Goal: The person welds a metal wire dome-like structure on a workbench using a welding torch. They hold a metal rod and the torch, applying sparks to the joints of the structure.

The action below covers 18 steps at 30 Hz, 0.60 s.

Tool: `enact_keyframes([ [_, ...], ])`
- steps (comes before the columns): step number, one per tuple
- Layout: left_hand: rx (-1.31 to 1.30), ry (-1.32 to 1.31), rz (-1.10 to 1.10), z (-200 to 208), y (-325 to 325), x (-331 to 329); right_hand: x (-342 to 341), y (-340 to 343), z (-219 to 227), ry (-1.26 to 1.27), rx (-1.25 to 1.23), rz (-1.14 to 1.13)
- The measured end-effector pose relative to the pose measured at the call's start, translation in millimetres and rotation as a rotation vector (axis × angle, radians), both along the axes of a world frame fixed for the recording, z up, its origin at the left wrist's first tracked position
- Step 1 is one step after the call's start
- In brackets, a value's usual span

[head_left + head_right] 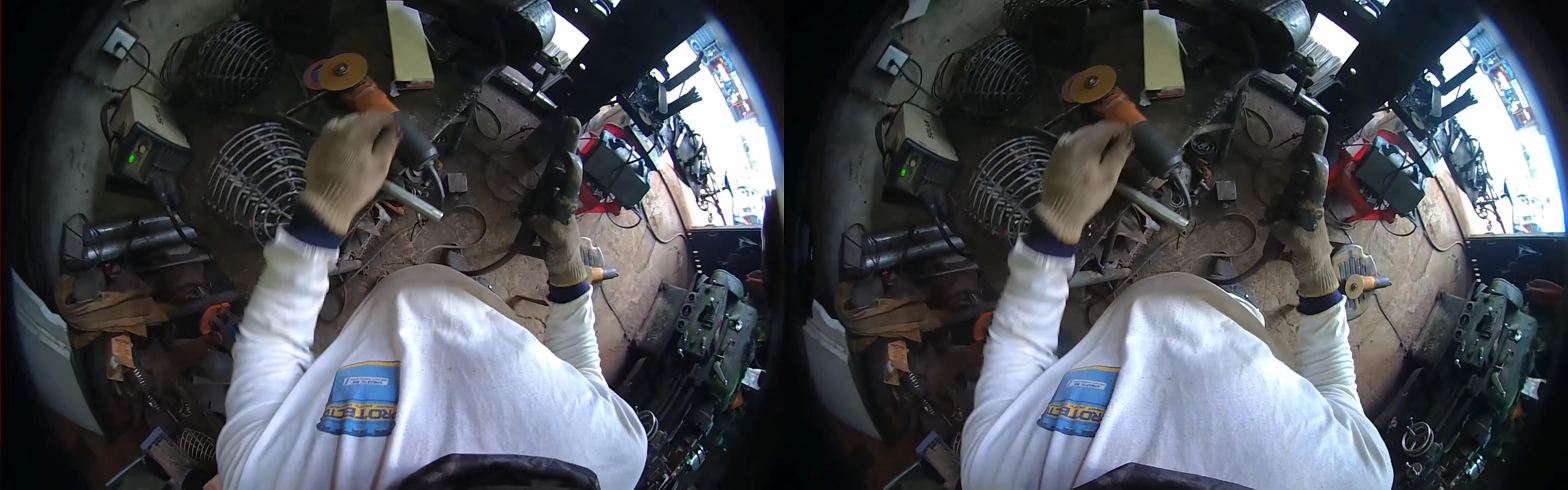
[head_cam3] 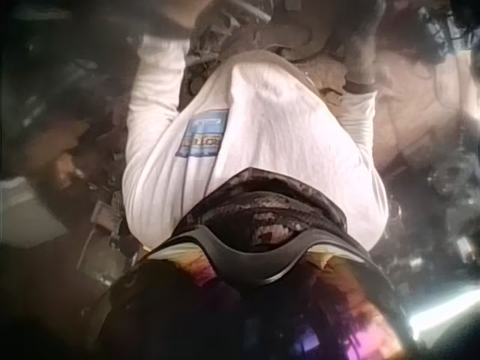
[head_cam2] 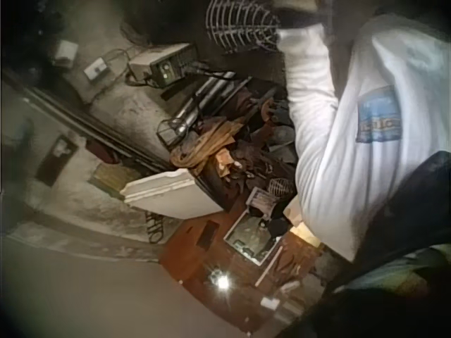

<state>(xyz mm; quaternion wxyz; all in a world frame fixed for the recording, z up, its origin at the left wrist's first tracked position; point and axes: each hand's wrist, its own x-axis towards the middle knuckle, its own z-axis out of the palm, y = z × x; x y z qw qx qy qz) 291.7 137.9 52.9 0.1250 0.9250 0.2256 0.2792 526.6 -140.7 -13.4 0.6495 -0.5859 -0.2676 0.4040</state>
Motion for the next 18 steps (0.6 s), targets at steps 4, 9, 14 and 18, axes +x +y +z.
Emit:
enact_keyframes([
  [4, 0.248, 0.596, 0.324, -38, 58, 104, 34, -21, -30, 0.181, -0.145, -0.040],
  [9, 0.218, 0.869, 0.379, -62, 88, 167, 59, -18, -33, 0.130, -0.051, -0.089],
  [14, 0.066, 0.795, 0.556, -78, 95, 175, 85, -17, -37, 0.180, -0.037, -0.058],
  [18, -0.218, 0.740, 0.764, -74, 96, 195, 101, -13, -45, 0.266, -0.051, -0.052],
])
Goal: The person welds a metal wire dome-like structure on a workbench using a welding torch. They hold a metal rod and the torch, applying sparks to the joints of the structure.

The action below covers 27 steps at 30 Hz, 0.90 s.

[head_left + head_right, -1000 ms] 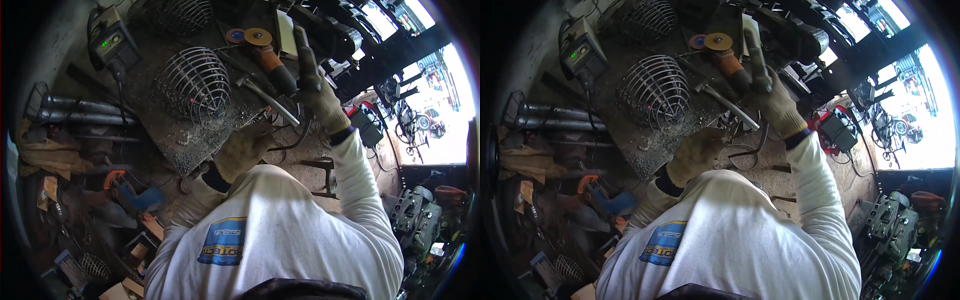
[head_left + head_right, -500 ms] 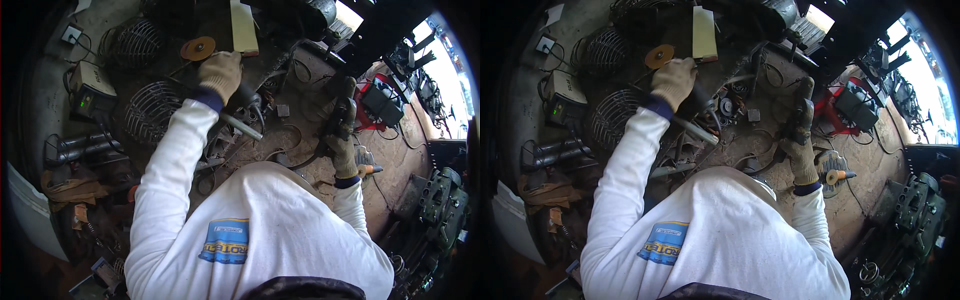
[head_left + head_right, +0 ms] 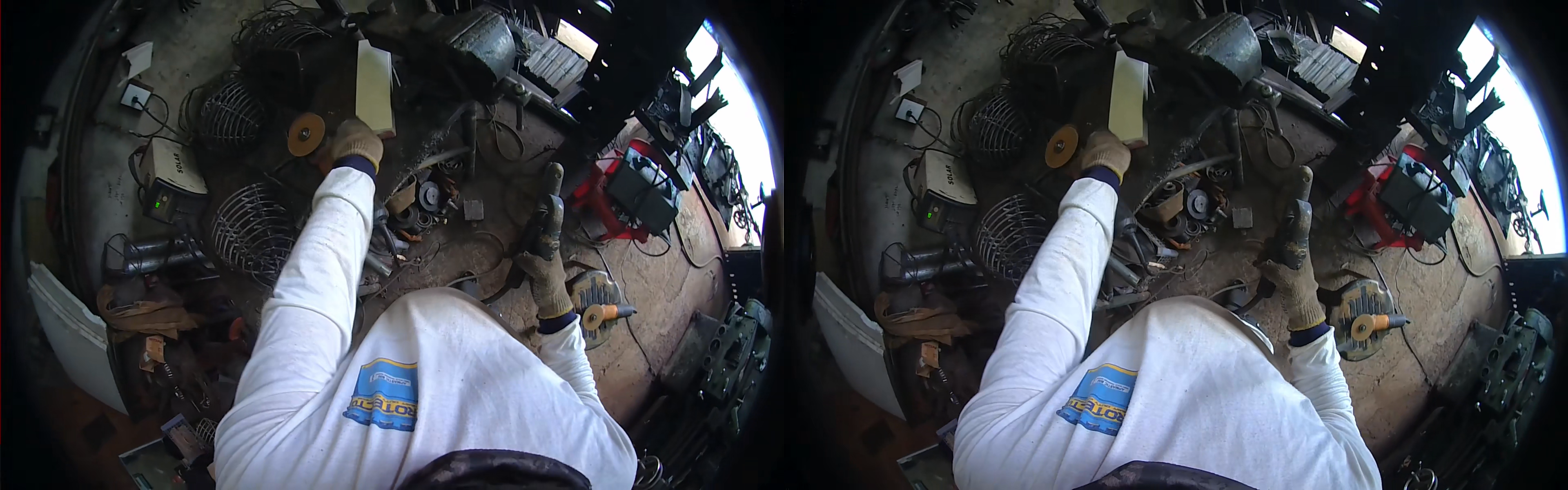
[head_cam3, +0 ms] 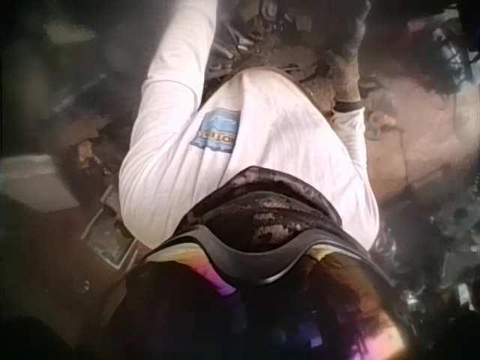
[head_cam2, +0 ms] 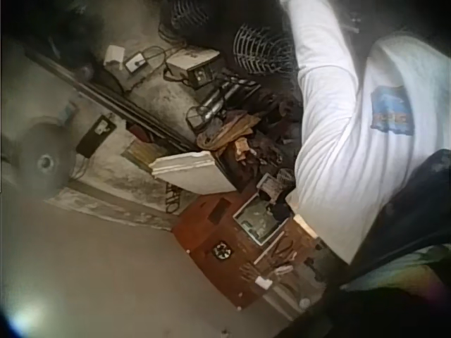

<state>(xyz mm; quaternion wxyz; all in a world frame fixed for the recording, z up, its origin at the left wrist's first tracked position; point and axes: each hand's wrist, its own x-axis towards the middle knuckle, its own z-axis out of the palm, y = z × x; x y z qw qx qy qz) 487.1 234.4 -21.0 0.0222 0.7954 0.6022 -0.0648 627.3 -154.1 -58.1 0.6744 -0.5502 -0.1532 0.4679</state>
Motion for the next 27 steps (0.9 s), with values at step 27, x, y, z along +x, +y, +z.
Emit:
enact_keyframes([
  [27, -0.065, 0.052, 0.000, -39, -7, 19, 16, -3, -16, 0.039, -0.050, -0.014],
])
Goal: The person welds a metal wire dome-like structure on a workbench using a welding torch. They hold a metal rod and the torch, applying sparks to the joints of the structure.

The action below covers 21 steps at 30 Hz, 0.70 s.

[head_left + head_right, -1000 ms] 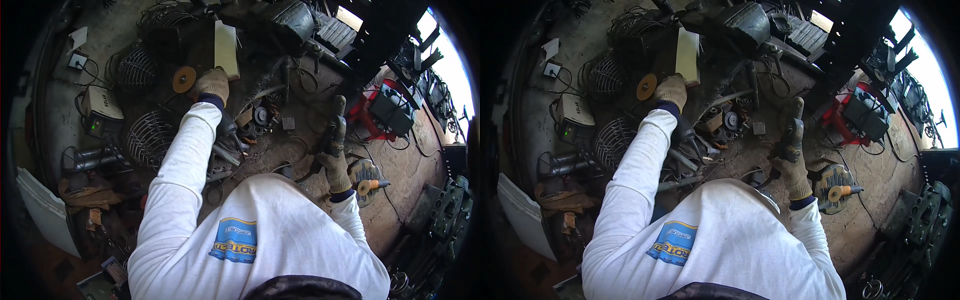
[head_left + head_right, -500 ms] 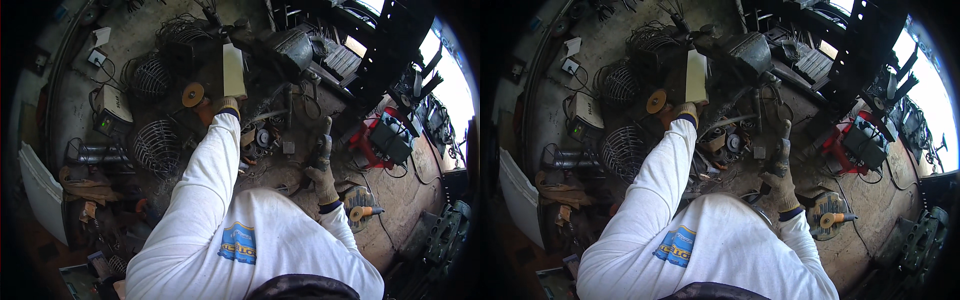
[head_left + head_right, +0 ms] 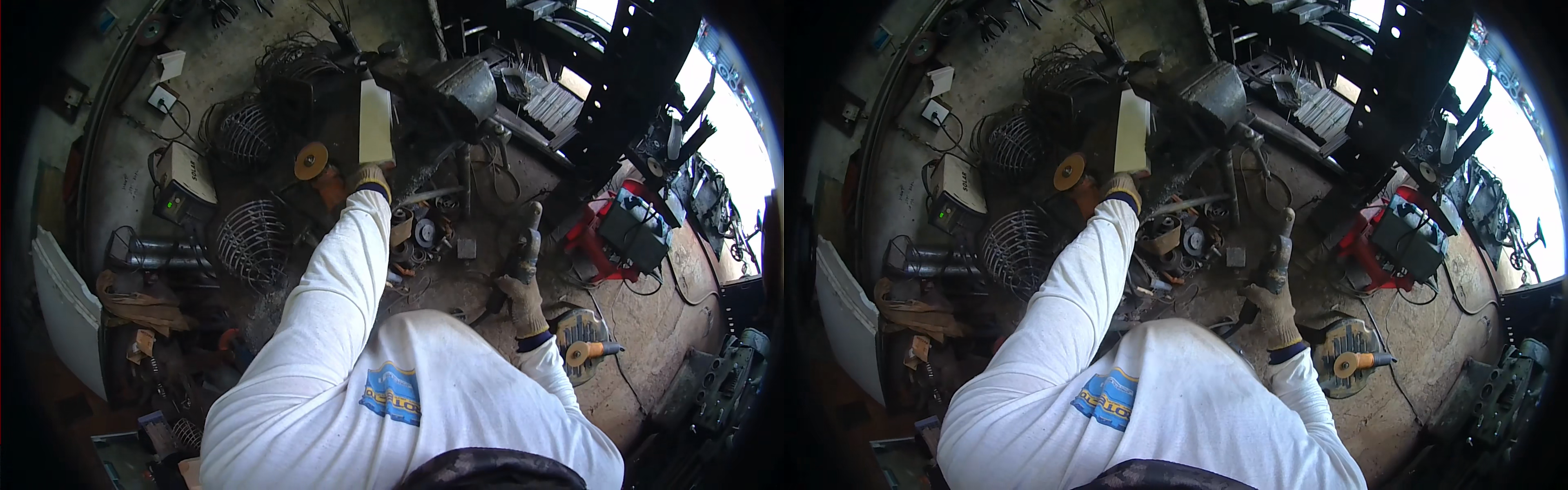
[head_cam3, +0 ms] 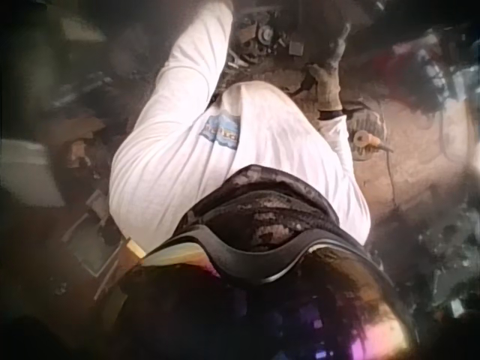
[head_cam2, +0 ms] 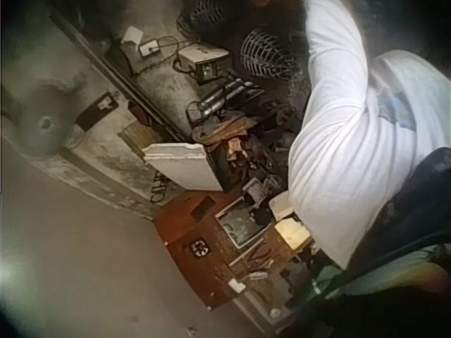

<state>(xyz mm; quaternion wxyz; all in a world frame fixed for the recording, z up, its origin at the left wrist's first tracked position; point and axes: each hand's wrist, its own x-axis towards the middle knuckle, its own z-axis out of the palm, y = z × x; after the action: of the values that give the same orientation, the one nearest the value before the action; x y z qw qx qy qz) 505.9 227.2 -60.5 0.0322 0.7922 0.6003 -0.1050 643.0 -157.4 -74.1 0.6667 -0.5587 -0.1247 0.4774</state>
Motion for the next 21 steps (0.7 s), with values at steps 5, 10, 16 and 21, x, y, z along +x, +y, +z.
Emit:
enact_keyframes([
  [5, -0.016, 0.008, -0.037, -4, -15, -11, 2, -9, -6, -0.020, 0.029, 0.015],
  [10, -0.036, 0.028, -0.109, 1, -19, -34, -1, -9, 3, -0.037, -0.036, 0.035],
  [16, -0.052, 0.350, -0.617, 10, -12, -45, 1, -8, -29, 0.051, 0.086, 0.046],
  [21, -0.138, -0.292, 0.113, 36, -22, -21, -9, -6, -31, 0.039, 0.145, 0.017],
])
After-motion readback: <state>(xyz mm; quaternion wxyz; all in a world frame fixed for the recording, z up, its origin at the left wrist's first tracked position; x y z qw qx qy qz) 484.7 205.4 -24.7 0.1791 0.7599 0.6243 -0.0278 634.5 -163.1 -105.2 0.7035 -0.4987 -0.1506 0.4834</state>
